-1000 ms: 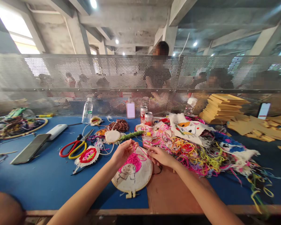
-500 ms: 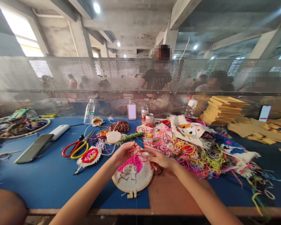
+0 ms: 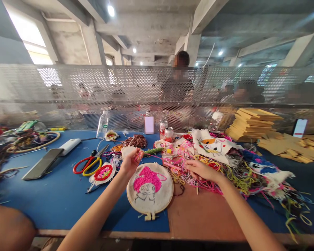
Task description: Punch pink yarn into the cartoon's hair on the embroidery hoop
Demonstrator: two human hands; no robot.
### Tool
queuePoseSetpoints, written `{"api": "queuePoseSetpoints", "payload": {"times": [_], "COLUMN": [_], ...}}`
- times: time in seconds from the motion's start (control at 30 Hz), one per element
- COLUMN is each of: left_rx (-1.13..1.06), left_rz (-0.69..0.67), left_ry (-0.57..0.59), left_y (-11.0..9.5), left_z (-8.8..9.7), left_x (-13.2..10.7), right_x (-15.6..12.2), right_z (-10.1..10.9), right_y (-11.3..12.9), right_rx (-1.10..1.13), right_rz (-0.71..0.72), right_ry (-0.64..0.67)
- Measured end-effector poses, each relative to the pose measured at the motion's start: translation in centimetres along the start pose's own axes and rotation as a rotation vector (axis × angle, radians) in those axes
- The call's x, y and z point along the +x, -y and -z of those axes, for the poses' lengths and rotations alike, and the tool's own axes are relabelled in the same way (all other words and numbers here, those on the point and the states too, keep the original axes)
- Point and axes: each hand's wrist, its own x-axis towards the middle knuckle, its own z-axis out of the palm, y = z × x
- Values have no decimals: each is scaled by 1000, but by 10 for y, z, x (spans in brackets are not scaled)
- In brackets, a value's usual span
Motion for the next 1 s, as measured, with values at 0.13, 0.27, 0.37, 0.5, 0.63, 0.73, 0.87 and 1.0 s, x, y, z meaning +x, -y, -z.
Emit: {"api": "queuePoseSetpoints", "payload": {"times": [0.13,0.27,0.37,0.5,0.63,0.73,0.87,1.0], "left_rx": [-48,-65,-65,-77,-79,-51,4,41], "left_rz": [-89,-108,-108,-141,-155,-133,-63,30], "left_ry": [-53,-58,-69,-77,-65,-60,-10,51], "left_y": [-9,-11,-10,-9,-9,-9,-3,4], "left_z": [-1,-2,-3,-6,-6,-5,-4,-3], "left_x": [0,0,-1,-3,-4,-4,-3,-4], "right_x": [-26,-53,-68,-75,-74,-72,-68,-67], "right_z": [31,60,75,86,92,97,109,128], "right_y": [-11,-20,-27,-37,-35,-18,21,60], "right_rx": [-30,-19,-29,-54,-80,-55,48,61], "right_rz": [-77,-128,-147,-172,-69,56,155,271], "right_ry": [-108,-182,-179,-153,-278,-453,-627,-784]}}
